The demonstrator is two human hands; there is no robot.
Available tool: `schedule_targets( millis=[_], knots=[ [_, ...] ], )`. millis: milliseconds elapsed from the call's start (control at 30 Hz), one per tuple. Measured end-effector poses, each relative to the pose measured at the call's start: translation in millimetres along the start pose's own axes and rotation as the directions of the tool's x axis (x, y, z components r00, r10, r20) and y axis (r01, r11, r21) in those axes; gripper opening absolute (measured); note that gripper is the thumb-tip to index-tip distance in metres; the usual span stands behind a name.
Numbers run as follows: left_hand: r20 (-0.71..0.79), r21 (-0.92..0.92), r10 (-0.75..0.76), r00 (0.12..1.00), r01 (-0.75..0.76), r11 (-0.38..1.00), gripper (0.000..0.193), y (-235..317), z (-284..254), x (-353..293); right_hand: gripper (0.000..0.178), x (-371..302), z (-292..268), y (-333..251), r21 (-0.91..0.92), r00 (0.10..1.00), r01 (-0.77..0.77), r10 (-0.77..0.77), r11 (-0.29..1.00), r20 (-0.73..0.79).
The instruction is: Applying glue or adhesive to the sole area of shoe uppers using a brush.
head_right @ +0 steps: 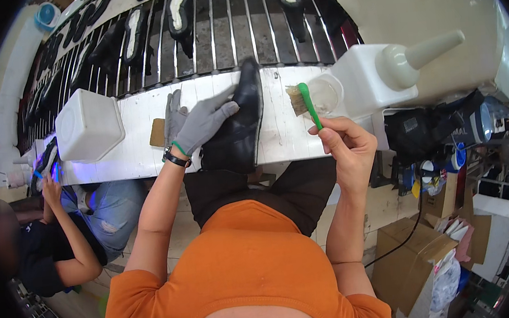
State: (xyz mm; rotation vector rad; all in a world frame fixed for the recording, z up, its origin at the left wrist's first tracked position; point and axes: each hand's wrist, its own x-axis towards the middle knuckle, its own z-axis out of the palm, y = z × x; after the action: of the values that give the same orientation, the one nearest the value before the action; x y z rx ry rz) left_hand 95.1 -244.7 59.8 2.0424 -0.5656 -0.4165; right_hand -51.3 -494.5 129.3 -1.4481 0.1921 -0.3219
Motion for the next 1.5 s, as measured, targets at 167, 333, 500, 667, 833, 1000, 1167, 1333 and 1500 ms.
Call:
schedule_targets(
  millis=[167, 333, 500, 667, 833, 1000, 1167, 1333, 1500],
  knots=[
    [0.116, 0.162, -0.032, 0.993, 0.013, 0.987, 0.112, 25, -2, -36, 0.017, -6, -19, 9, -0.040, 0.991, -0.083, 0.079, 0.996, -0.106],
    [0.196, 0.766, -0.033, 0.980, -0.132, 0.629, 0.131, 24, 32, -64, 0.015, -2, -35, 29, -0.118, 0.971, -0.220, 0.205, 0.968, -0.122],
    [0.042, 0.624, 0.121, 0.992, -0.121, 0.772, 0.121, 8, 28, -57, 0.014, 14, -25, 63, -0.235, 0.943, -0.289, 0.318, 0.928, 0.098],
    [0.080, 0.462, 0.019, 0.997, -0.054, 0.885, 0.120, 10, 4, -46, 0.015, 41, 0, 68, -0.345, 0.918, -0.198, 0.297, 0.918, 0.264],
    [0.111, 0.337, 0.048, 0.993, -0.083, 0.938, 0.120, -4, -6, -44, 0.014, 70, 19, 56, -0.449, 0.870, -0.072, 0.276, 0.891, 0.408],
    [0.152, 0.273, 0.027, 0.988, -0.068, 0.960, 0.123, -11, -13, -41, 0.014, 84, 16, 26, -0.539, 0.754, 0.097, 0.292, 0.837, 0.589],
    [0.173, 0.180, 0.086, 0.981, -0.118, 0.977, 0.122, -20, -21, -36, 0.016, 106, 12, 2, -0.559, 0.709, 0.225, 0.260, 0.798, 0.656],
    [0.225, 0.108, 0.037, 0.974, -0.063, 0.992, 0.122, -11, -33, -30, 0.015, 121, 49, -5, -0.517, 0.744, 0.329, 0.120, 0.790, 0.657],
    [0.234, 0.052, -0.060, 0.970, 0.049, 0.997, 0.118, -6, -42, -29, 0.017, 132, 44, -45, -0.694, 0.675, 0.467, 0.285, 0.548, 0.680]
  ],
)
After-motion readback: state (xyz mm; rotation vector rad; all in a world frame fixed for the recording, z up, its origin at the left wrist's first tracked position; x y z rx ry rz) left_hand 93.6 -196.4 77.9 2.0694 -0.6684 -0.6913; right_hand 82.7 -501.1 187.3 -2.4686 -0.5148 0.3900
